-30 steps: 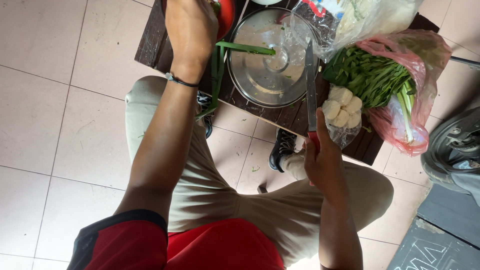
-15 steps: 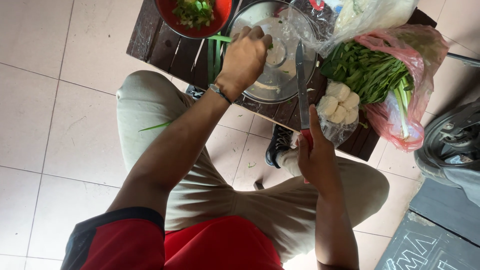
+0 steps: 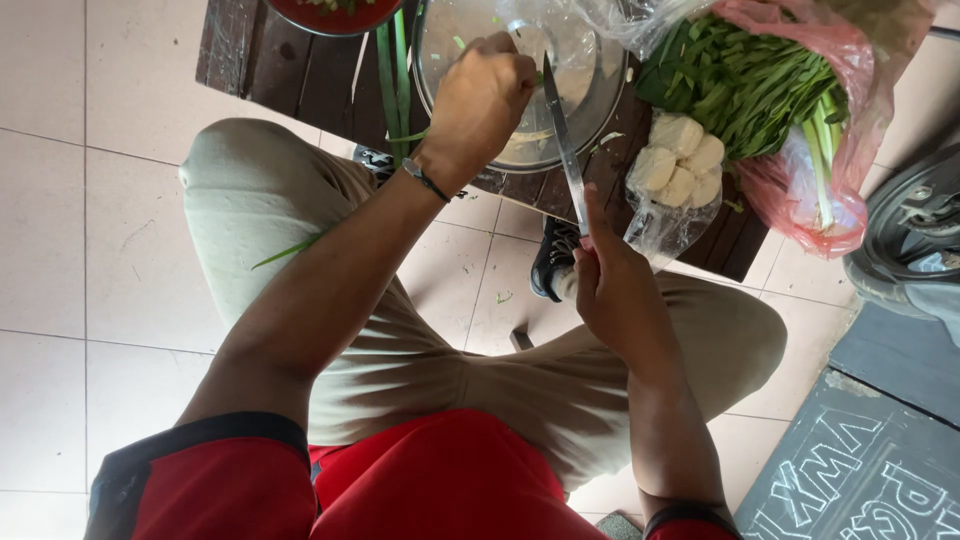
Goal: The person cuts green onions with a knife and places the chopped pieces into a bowl.
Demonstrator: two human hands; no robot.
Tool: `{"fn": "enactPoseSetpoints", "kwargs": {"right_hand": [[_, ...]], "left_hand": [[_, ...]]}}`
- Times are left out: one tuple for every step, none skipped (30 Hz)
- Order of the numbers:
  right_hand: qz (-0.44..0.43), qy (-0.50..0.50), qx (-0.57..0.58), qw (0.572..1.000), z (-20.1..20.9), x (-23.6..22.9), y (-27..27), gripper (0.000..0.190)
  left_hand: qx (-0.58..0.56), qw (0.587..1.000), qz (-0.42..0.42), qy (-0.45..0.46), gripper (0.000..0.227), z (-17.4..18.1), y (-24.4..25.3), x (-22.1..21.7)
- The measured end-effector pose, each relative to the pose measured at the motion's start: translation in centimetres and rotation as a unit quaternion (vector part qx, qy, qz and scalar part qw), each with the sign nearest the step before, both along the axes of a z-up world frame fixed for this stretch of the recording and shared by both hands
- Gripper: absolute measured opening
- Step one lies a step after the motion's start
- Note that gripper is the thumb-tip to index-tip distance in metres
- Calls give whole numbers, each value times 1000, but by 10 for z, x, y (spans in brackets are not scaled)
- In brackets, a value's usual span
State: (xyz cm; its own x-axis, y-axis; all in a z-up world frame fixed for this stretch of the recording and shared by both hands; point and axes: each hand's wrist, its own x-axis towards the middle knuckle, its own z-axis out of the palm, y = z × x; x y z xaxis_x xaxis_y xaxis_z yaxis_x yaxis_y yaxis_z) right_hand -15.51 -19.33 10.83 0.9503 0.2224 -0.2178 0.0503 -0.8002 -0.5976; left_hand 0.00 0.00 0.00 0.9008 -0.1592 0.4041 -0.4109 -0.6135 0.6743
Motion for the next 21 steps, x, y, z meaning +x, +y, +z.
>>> {"fn": "enactPoseSetpoints", "kwargs": {"right_hand": [[3,1,-8,1000,0,0,0,67],[5,2,-16,1000,-1,0,0,66],[9,4,-25,1000,-1,0,0,66],[13,-4,-30,999,-2,0,0,66],[17,-13,-36,999,-2,0,0,65],[22,-22,-41,999,-3,-1,1,65],[23,-20,-42,999,-2,-1,1,66],[24,-18,-44,999,-2,-2,1,66],[25,-17,-45,999,-2,-2,1,66],[31,-18,-53,998,-2,-2,0,67],[35,-19,-61,997,-2,-2,0,67],[40,-20,-69,997,-3,-2,-1,68],[43,-23,-74,996,-3,-2,-1,68],[46,-26,-80,995,-4,-2,-2,68],[49,-29,-85,995,-4,-2,-2,68],[52,-31,-88,994,-4,-3,-2,68],[54,-33,-92,994,-4,-4,-3,67],[56,-34,-95,993,-5,-4,-3,67],[56,-30,-107,992,-5,-5,-3,67],[56,-26,-119,991,-5,-6,-4,67],[56,-24,-131,989,-6,-6,-4,67]], "left_hand": [[4,1000,8,-12,5,-2,-1,0],[8,1000,17,-23,6,-4,-3,1],[12,999,25,-34,6,-6,-4,2],[21,999,13,-26,6,-8,-4,2],[31,999,0,-20,6,-10,-2,3],[40,999,-12,-15,6,-11,-2,3],[36,999,-10,-6,5,-11,-3,1],[31,999,-9,2,4,-11,-4,-1],[27,1000,-7,10,4,-10,-5,-3],[12,1000,0,15,6,-10,-5,-3],[-2,1000,6,20,9,-10,-5,-3],[-16,1000,12,24,13,-10,-5,-4],[-12,999,23,22,8,-11,-6,-3],[-8,999,34,20,4,-11,-8,-1],[-4,999,46,18,2,-12,-10,0],[3,999,53,6,4,-13,-11,0],[10,998,59,-5,7,-15,-12,0],[17,998,66,-17,9,-16,-12,0],[11,998,60,-1,11,-18,-12,0],[6,998,54,14,12,-19,-12,1],[1,998,48,28,13,-20,-12,1]]}}
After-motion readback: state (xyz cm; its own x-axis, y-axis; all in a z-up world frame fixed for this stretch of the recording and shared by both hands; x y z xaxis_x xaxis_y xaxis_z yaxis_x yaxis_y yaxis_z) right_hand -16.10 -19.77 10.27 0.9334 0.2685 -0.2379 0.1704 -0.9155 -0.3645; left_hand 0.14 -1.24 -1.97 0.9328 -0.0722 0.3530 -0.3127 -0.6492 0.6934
